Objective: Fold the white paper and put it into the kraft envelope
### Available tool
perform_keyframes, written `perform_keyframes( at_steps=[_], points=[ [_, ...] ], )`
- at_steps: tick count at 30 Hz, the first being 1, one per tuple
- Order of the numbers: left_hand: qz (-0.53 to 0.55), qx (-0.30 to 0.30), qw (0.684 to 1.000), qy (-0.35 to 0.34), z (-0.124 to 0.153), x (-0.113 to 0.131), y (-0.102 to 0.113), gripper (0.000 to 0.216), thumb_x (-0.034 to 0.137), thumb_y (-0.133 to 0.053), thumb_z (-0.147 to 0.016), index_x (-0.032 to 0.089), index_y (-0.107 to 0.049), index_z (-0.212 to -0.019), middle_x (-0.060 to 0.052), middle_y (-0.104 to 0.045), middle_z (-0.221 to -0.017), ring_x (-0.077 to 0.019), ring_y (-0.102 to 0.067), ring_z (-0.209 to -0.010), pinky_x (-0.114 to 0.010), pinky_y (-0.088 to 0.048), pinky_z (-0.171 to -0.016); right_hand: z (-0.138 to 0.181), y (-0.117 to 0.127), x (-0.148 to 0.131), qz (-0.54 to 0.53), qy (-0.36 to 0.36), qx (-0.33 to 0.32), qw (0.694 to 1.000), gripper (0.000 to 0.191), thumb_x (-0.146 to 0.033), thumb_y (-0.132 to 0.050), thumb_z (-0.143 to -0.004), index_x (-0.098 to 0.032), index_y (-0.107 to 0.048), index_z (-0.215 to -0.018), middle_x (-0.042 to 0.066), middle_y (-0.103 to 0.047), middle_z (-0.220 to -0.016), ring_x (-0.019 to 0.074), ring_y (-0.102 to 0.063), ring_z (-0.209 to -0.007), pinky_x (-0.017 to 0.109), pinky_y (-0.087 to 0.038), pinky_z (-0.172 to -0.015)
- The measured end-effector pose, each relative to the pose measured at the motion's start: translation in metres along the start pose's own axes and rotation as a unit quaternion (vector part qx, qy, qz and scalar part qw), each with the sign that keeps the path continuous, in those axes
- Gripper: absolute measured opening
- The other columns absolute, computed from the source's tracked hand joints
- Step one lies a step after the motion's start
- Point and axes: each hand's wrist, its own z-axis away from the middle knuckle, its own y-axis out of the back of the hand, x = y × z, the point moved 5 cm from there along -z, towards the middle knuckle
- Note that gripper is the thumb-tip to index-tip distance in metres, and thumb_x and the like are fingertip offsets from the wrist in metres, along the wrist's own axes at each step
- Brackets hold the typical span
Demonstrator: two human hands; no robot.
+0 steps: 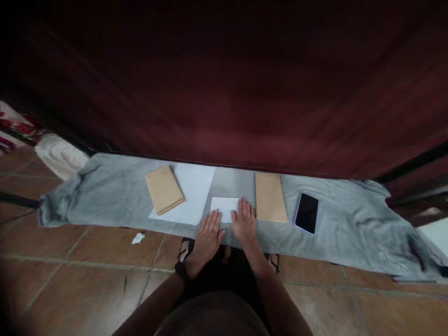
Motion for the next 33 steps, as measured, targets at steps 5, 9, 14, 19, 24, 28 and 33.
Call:
perform_keyframes(
  at_steps=[5,9,14,19,24,28,33],
  points=[
    [0.017,0.0,1.0,-0.015,0.002,-0.001,-0.003,0.056,0.032,-0.039,-0.104,0.009,-0.034,-0.155,-0.018,-0.035,-0.162,-0.0278,-0.027,-0.152,-0.049,-0.033,-0.121,0.01,0.011,-0.011,-0.022,0.028,0.018,0.999,0.056,-0.032,-0.031,-0.107,-0.009,-0.032,-0.158,0.016,-0.034,-0.162,0.0296,-0.034,-0.15,0.052,-0.026,-0.122],
    [0.023,-0.006,0.999,-0.037,0.003,-0.004,-0.005,0.059,0.021,-0.038,-0.1,0.005,-0.029,-0.156,-0.019,-0.031,-0.163,-0.0272,-0.026,-0.153,-0.048,-0.03,-0.123,0.04,0.015,-0.041,-0.054,0.156,-0.018,0.986,0.055,-0.033,-0.03,-0.107,-0.011,-0.033,-0.158,0.012,-0.036,-0.162,0.0244,-0.033,-0.151,0.046,-0.027,-0.124],
    [0.029,-0.007,0.998,-0.055,0.004,-0.007,-0.002,0.065,0.021,-0.04,-0.099,0.006,-0.021,-0.159,-0.02,-0.029,-0.164,-0.0264,-0.025,-0.154,-0.048,-0.029,-0.124,0.061,0.02,-0.038,-0.037,0.15,-0.007,0.988,0.059,-0.038,-0.035,-0.107,-0.009,-0.029,-0.159,0.015,-0.035,-0.162,0.0264,-0.034,-0.15,0.046,-0.029,-0.123],
    [0.035,0.013,0.999,-0.031,0.008,-0.012,-0.002,0.062,0.027,-0.039,-0.102,0.004,-0.024,-0.157,-0.021,-0.032,-0.162,-0.0276,-0.026,-0.153,-0.048,-0.032,-0.122,0.066,0.026,-0.013,-0.021,0.113,0.023,0.993,0.066,-0.042,-0.039,-0.106,-0.008,-0.023,-0.16,0.018,-0.035,-0.161,0.0293,-0.037,-0.148,0.048,-0.031,-0.121],
    [0.038,0.025,0.999,-0.005,0.002,-0.01,-0.003,0.057,0.026,-0.035,-0.104,0.004,-0.028,-0.156,-0.021,-0.037,-0.16,-0.0269,-0.027,-0.153,-0.049,-0.031,-0.123,0.071,0.027,-0.003,-0.015,0.094,0.035,0.995,0.067,-0.043,-0.04,-0.106,-0.01,-0.02,-0.161,0.018,-0.037,-0.16,0.03,-0.04,-0.147,0.048,-0.032,-0.12],
    [0.061,-0.002,0.998,-0.014,-0.026,0.002,-0.01,0.056,0.029,-0.031,-0.105,0.006,-0.031,-0.156,-0.018,-0.038,-0.16,-0.0248,-0.028,-0.152,-0.047,-0.031,-0.124,0.071,0.027,-0.005,-0.012,0.091,0.04,0.995,0.065,-0.04,-0.04,-0.106,-0.01,-0.023,-0.161,0.018,-0.04,-0.159,0.0297,-0.04,-0.146,0.048,-0.032,-0.12],
    [0.068,-0.032,0.997,-0.02,-0.06,0.008,-0.023,0.055,0.03,-0.028,-0.105,0.008,-0.034,-0.155,-0.014,-0.035,-0.162,-0.0231,-0.025,-0.153,-0.045,-0.027,-0.125,0.069,0.028,-0.006,0.004,0.095,0.048,0.994,0.064,-0.039,-0.041,-0.105,-0.007,-0.026,-0.159,0.019,-0.044,-0.156,0.0302,-0.041,-0.146,0.049,-0.032,-0.12]
  ],
)
